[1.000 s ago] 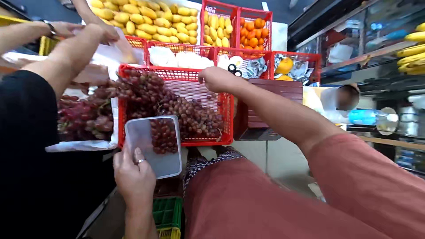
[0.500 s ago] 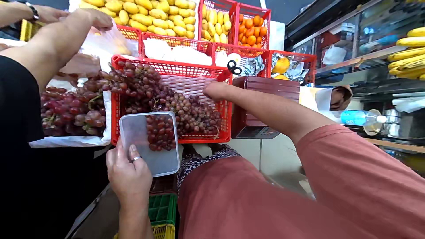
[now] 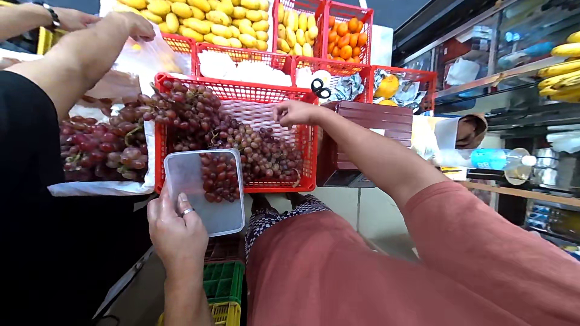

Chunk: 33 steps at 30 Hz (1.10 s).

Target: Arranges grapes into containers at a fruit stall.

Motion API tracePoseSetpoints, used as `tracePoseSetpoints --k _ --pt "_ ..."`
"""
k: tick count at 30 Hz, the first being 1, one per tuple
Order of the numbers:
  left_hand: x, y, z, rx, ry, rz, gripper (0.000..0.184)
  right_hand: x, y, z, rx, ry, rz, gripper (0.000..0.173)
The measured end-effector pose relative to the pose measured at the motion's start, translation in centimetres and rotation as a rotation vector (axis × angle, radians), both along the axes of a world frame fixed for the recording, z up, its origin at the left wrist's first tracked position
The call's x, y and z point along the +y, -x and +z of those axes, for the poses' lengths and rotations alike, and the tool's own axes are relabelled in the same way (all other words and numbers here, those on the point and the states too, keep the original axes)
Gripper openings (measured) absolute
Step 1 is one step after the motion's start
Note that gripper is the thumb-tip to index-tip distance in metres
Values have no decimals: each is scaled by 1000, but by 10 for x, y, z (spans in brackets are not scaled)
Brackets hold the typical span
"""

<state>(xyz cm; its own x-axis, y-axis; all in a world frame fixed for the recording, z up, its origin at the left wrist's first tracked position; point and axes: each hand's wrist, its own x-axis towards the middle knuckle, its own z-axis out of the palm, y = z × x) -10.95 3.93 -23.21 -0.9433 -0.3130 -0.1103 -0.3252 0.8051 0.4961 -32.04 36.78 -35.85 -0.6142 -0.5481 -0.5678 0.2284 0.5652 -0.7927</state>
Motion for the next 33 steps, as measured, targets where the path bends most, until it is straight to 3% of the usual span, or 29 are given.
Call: tracePoseSetpoints --k 3,4,6,9,13,18,23,27,30,33 --pt "-1 0 2 -1 -3 -17 40 8 0 11 -311 523 -300 22" --pt "0 0 2 -4 -5 -21 41 6 -1 12 -352 578 -347 17" --pt "3 2 4 -13 -4 -18 40 -6 -2 13 -262 364 -376 6" --pt "3 2 4 -9 12 -14 39 -24 -4 -6 94 -323 -55 31" --pt "4 4 6 -32 24 -14 40 -36 -25 -21 18 -739 95 49" --pt "3 3 5 -20 27 -19 40 -25 -7 -42 -33 -664 229 40" --pt "2 2 3 -13 19 -17 40 -8 0 -14 -193 -295 -135 27" --pt "2 3 4 -6 16 -24 40 -18 -10 -38 77 -464 98 24" --pt "1 3 4 -7 19 -24 40 -38 -29 -45 91 -605 163 32" --pt "1 3 3 -5 22 -30 39 -40 -33 -48 133 -561 203 28"
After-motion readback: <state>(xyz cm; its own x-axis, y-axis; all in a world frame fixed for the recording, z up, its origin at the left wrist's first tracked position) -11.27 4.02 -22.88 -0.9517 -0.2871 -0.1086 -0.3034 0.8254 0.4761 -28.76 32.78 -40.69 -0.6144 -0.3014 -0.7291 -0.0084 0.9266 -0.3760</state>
